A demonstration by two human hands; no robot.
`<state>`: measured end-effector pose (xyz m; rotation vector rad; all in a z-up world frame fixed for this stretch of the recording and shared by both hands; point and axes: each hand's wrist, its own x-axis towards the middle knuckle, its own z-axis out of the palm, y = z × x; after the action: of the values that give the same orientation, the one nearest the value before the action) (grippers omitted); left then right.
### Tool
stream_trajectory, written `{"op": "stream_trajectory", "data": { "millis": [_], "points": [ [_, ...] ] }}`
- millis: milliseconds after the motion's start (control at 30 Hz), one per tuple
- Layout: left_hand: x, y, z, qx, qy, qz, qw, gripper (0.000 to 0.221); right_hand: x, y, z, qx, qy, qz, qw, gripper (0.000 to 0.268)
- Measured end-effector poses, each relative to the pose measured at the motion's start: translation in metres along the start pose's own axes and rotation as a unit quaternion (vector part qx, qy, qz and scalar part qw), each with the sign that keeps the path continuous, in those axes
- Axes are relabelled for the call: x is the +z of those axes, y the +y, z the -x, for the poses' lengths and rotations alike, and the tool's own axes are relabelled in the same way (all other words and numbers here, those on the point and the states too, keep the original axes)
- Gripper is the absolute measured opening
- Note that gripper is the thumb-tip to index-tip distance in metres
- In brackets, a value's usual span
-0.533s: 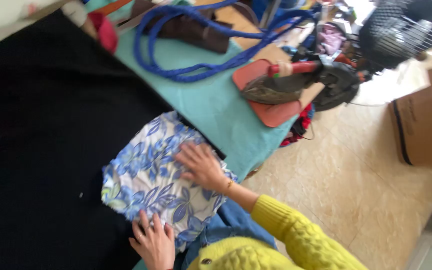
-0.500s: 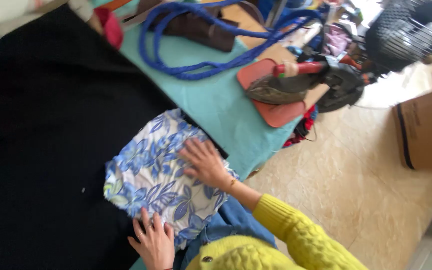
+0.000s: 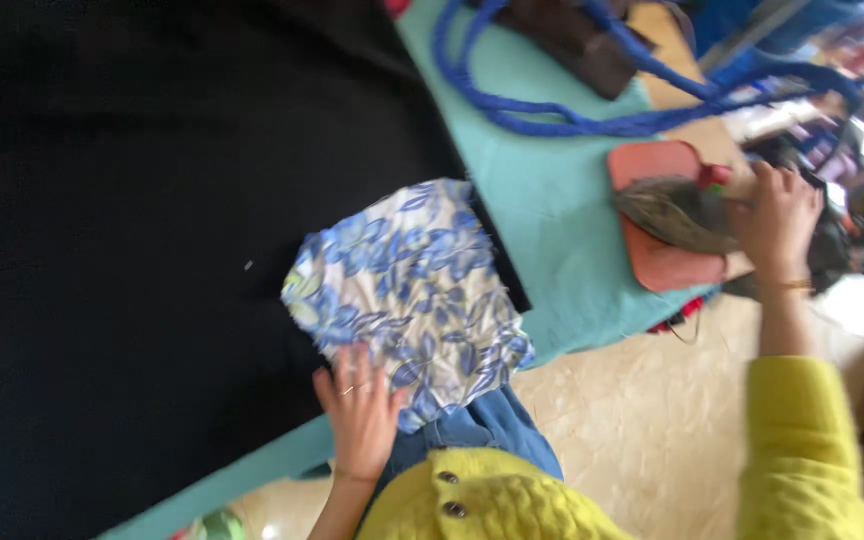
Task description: Ironing pieces of fabric on an industrial ironing board using a steam iron
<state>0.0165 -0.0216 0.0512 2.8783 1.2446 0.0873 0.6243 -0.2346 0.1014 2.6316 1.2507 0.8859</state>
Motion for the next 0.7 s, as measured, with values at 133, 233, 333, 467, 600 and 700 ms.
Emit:
{"op": "stream_trajectory", "data": {
  "millis": [133,233,333,467,600,700],
  "points": [
    [0.018,0.020,0.002,0.051,-0.044,0.012,0.998,0.042,0.013,0.020,-0.037,-0.006,-0.198,-0.117,0.973,0.042],
    [0.022,0.022,0.007,0.016,-0.010,0.019,1.000,0.048,0.001,0.007,-0.049,0.021,-0.305,-0.107,0.946,0.044],
    [0.024,0.019,0.010,-0.022,0.016,0.009,1.000,0.069,-0.045,-0.033,-0.049,0.012,-0.340,-0.104,0.935,0.050],
    [0.013,0.016,0.006,-0.062,0.013,-0.077,0.995,0.105,-0.158,-0.128,-0.050,0.002,-0.314,-0.193,0.929,0.070],
    [0.005,0.012,0.002,-0.062,0.011,-0.094,0.994,0.108,-0.168,-0.200,-0.030,-0.043,-0.315,-0.234,0.919,0.044],
    [0.006,0.010,0.004,-0.060,0.035,-0.102,0.992,0.113,-0.192,-0.271,-0.015,-0.460,-0.108,-0.055,0.880,0.039]
  ]
}}
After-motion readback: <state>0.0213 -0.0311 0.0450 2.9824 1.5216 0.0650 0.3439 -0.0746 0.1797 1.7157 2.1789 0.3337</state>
